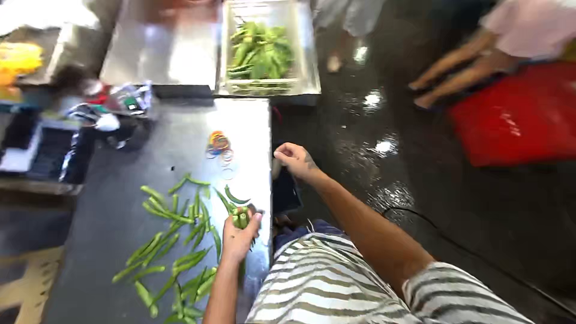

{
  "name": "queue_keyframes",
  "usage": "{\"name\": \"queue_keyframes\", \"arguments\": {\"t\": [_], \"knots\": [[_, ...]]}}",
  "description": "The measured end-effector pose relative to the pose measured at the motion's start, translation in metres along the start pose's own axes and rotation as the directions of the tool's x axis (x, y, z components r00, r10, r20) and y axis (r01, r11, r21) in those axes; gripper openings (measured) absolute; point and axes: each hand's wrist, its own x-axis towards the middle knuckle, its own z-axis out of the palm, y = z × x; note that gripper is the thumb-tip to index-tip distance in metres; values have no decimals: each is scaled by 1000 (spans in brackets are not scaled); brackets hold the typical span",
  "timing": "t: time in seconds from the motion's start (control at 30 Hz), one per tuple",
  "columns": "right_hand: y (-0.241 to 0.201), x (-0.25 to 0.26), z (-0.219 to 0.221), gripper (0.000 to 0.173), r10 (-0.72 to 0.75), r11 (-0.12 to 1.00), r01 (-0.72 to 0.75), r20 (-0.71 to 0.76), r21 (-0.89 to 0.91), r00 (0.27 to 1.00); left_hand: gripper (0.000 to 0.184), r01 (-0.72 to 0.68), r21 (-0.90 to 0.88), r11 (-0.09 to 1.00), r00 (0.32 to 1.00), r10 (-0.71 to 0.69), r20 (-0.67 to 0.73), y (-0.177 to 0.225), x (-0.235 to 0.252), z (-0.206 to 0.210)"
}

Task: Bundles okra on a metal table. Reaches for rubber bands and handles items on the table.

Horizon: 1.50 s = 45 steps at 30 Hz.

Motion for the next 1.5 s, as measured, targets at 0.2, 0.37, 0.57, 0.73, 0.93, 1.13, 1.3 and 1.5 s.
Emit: {"name": "queue_keyframes", "arguments": {"t": [0.2, 0.37, 0.57, 0.73, 0.93, 1.13, 1.3, 1.5], "knots": [[-9, 68, 52, 20, -252, 918, 267, 88, -292, 964, 16, -11, -192, 981, 993, -12, -121, -21, -30, -24], [-16, 109, 101, 17, -369, 753, 493, 341, -437, 865, 19, 1, -271, 963, 991, -38, -129, -20, -33, -12], [8, 87, 128, 17, -474, 506, 775, 628, -379, 617, 17, -74, -321, 944, 981, 12, -191, -15, -31, -14], [23, 74, 127, 17, -597, 313, 786, 533, -533, 600, 14, -79, -248, 966, 976, 24, -217, -14, -29, -18], [7, 31, 91, 20, -504, 786, 578, 314, -219, 805, 15, -109, -59, 992, 969, 93, -231, 3, -23, -4], [-14, -7, 15, 28, -270, 710, 29, 234, 703, 934, 18, -130, 12, 991, 981, 131, -141, -3, -12, 11], [-17, -41, -13, 16, -338, 772, 133, 224, 621, 914, 18, -150, 63, 987, 987, 153, -52, -4, -6, 24], [-16, -74, 5, 55, -540, 819, 566, 461, 95, 704, 26, -158, 483, 861, 987, 133, 86, 7, 4, 45]]}}
